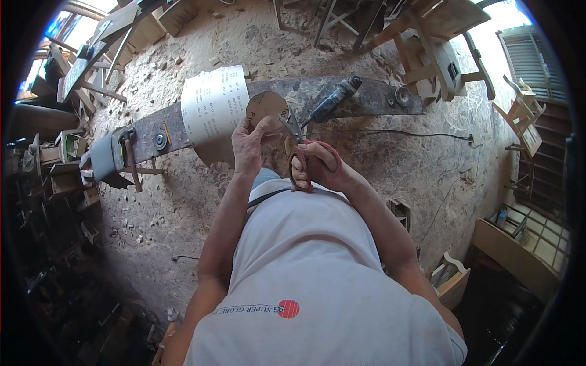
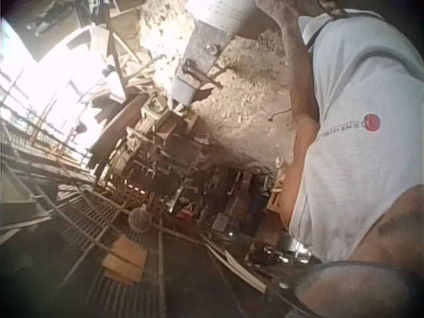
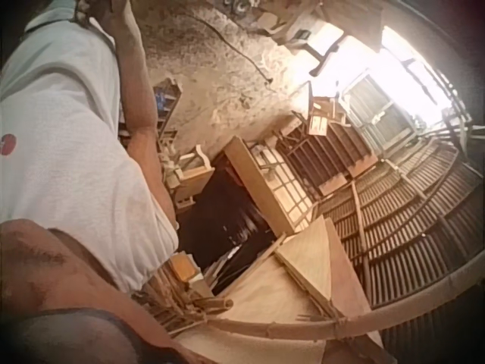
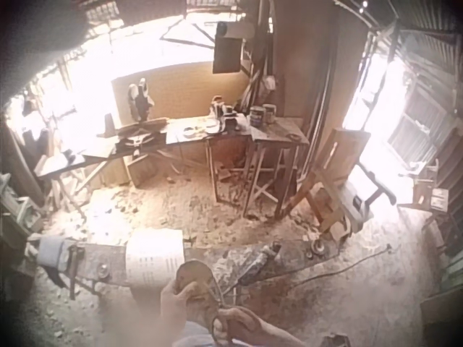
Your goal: Grinding/sanding wooden furniture and cutting out a paper template.
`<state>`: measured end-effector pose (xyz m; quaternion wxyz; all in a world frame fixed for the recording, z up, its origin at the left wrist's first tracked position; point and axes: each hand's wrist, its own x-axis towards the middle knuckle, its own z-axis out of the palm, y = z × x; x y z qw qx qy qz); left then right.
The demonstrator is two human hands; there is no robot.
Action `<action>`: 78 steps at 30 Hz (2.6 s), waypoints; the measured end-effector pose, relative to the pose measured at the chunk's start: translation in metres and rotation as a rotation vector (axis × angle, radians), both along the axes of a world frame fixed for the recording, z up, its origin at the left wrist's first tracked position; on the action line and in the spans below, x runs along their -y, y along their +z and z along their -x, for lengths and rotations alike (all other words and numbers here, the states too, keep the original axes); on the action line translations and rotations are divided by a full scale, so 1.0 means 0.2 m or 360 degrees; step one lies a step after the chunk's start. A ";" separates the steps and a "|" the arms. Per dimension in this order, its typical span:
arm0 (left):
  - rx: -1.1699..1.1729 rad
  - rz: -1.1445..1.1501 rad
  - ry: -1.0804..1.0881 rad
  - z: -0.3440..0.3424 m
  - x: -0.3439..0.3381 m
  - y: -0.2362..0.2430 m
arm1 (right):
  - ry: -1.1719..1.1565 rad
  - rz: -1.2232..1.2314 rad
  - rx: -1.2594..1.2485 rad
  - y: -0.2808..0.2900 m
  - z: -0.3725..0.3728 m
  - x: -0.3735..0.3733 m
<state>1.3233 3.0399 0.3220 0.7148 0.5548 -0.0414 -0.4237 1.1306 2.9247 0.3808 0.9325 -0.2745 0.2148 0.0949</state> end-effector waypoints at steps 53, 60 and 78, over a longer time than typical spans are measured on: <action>0.0375 -0.0316 0.0210 -0.01 0.20 0.13 | 0.0008 0.0633 -0.0230 -0.07 -0.11 0.10; 0.0773 -0.0262 0.0083 -0.03 0.24 0.16 | 0.0100 0.0922 -0.0244 -0.10 -0.06 0.14; 0.0903 -0.0077 -0.0002 -0.12 0.30 0.11 | 0.0267 0.1027 -0.0228 0.00 -0.07 0.18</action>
